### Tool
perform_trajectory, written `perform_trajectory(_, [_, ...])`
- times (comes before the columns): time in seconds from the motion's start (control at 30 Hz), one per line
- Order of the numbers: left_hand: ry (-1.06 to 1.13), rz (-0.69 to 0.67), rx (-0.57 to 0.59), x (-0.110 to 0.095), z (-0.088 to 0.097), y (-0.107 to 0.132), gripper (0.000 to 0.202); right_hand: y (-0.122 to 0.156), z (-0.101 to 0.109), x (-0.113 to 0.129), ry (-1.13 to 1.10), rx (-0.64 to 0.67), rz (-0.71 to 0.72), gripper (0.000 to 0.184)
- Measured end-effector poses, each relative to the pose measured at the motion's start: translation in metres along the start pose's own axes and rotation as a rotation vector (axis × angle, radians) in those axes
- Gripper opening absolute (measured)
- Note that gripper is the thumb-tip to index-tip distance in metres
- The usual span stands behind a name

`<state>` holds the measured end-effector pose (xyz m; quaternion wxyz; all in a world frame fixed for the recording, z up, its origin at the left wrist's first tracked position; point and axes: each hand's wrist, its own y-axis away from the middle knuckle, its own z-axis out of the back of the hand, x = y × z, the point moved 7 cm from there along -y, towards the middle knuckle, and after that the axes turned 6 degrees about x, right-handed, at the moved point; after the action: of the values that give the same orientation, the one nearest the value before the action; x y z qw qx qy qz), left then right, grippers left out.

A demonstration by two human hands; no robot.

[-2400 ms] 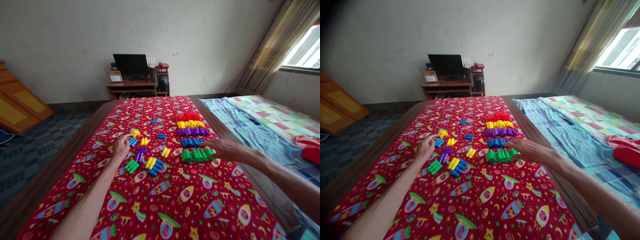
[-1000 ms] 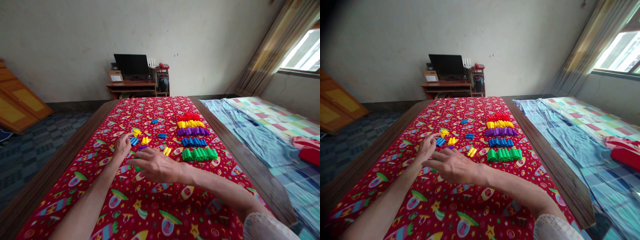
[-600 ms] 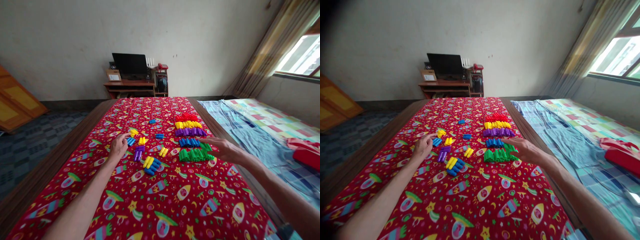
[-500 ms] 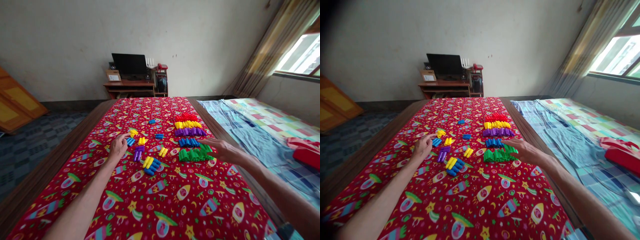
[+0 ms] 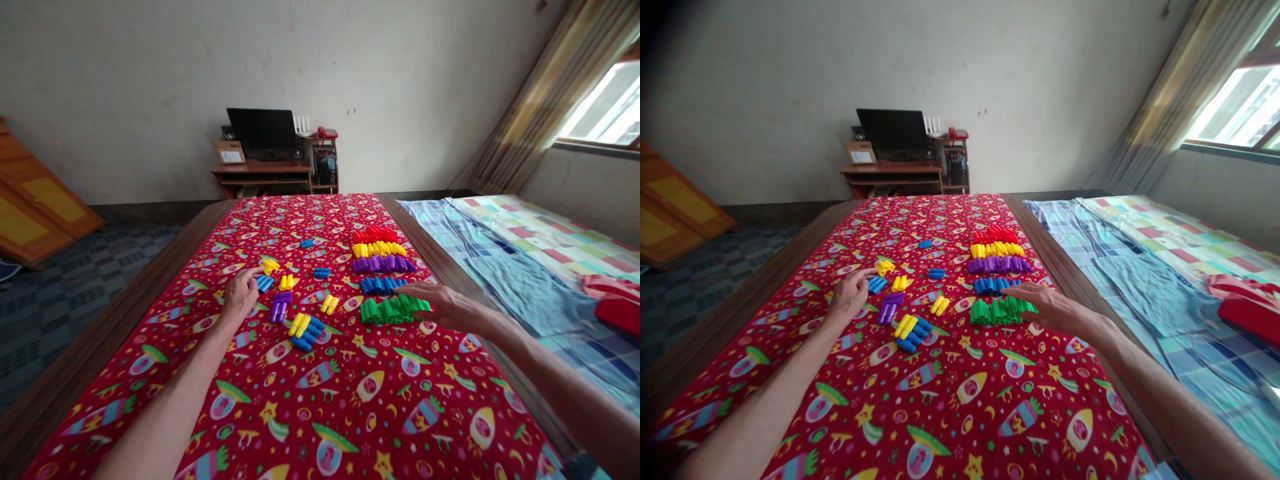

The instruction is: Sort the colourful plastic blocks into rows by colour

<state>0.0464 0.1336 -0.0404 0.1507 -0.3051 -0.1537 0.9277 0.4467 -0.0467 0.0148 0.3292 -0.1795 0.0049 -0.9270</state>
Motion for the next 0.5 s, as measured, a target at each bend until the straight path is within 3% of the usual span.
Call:
perform_trajectory(0.13, [-0.002, 0.019, 0.009, 0.001, 0.0, 0.001, 0.041, 0.003, 0.006, 0.006, 0.018, -0.006, 0.005, 0.056])
perform_trajectory(0.3, [0.01, 0.028, 0.008, 0.004, -0.001, 0.0, 0.04, -0.015, 0.036, 0.027, 0.067, -0.079, 0.031, 0.042])
perform_trajectory(0.4, [0.017, 0.026, 0.0, 0.006, -0.002, -0.001, 0.039, -0.061, 0.041, 0.031, 0.103, -0.087, 0.035, 0.035])
perform_trajectory(0.5, [0.027, 0.017, 0.0, 0.005, -0.001, 0.0, 0.039, -0.129, 0.017, 0.03, 0.142, 0.032, 0.112, 0.031])
